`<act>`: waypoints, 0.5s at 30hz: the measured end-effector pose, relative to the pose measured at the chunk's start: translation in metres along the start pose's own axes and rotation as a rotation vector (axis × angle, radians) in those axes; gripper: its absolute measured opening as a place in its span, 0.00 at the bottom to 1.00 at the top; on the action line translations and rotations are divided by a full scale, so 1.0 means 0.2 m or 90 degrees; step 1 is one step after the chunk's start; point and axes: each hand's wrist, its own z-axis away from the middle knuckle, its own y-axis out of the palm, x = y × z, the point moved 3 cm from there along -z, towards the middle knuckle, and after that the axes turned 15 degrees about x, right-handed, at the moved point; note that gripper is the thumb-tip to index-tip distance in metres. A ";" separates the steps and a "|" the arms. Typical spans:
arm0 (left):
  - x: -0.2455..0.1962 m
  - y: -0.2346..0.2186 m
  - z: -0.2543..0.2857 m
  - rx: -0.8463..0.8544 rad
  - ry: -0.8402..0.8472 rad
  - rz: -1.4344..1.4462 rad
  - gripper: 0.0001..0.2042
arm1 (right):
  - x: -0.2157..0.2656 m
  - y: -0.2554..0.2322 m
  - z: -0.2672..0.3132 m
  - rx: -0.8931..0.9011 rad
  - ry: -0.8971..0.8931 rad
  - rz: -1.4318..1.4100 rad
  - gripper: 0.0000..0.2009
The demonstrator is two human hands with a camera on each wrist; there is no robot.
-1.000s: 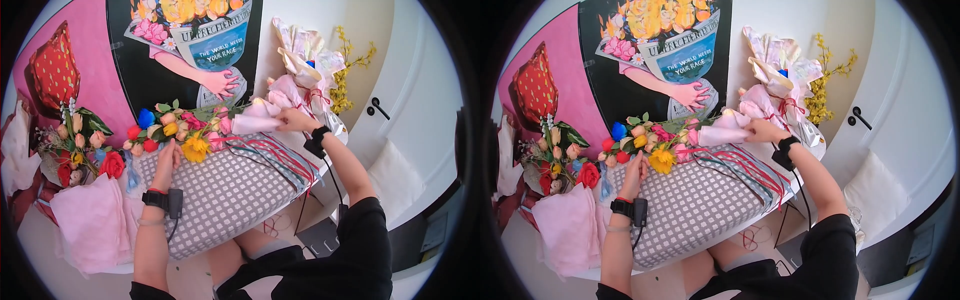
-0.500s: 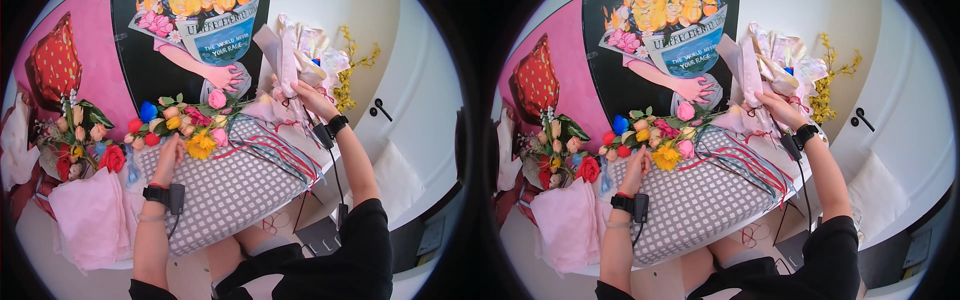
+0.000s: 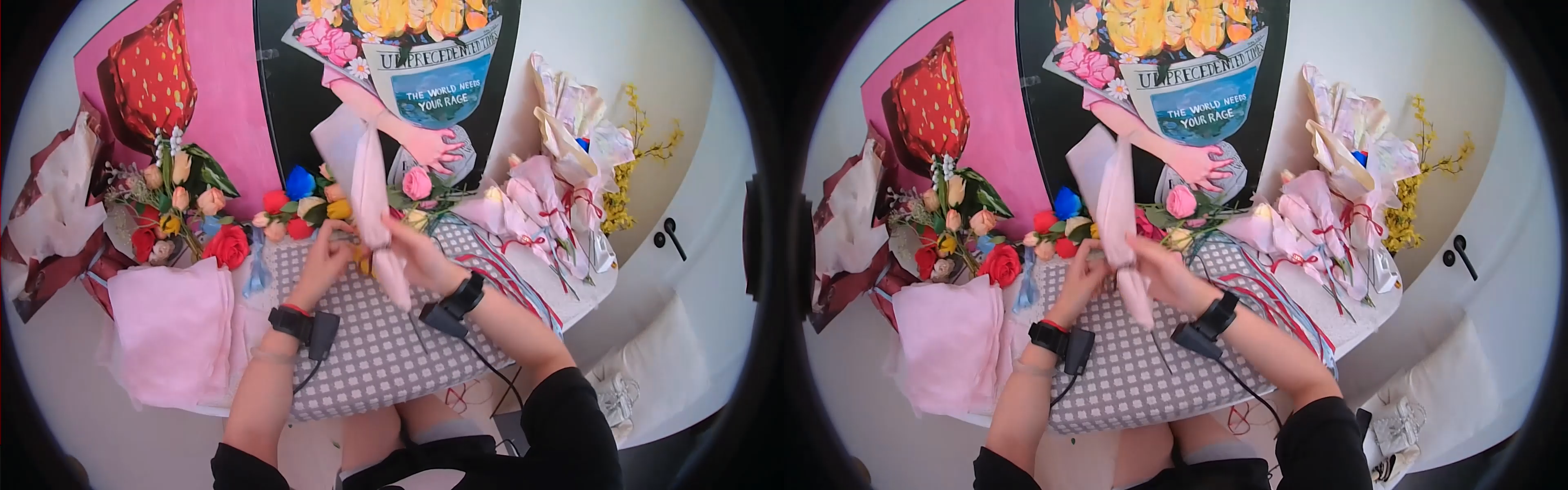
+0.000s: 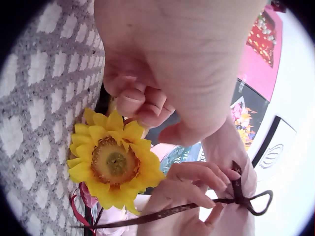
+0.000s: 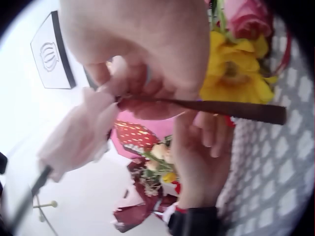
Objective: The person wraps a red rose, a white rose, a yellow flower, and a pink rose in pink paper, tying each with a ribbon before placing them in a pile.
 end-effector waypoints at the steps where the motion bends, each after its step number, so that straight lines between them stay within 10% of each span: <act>1: 0.06 0.00 -0.01 0.000 0.002 -0.008 0.13 | -0.02 0.02 0.01 0.022 0.003 0.026 0.23; 7: 0.08 0.04 -0.05 0.018 0.211 -0.359 0.19 | -0.18 -0.03 0.07 0.062 0.056 -0.024 0.21; 15: -0.01 0.04 -0.17 -0.068 0.126 -0.324 0.15 | -0.19 -0.03 0.07 0.188 0.069 -0.121 0.23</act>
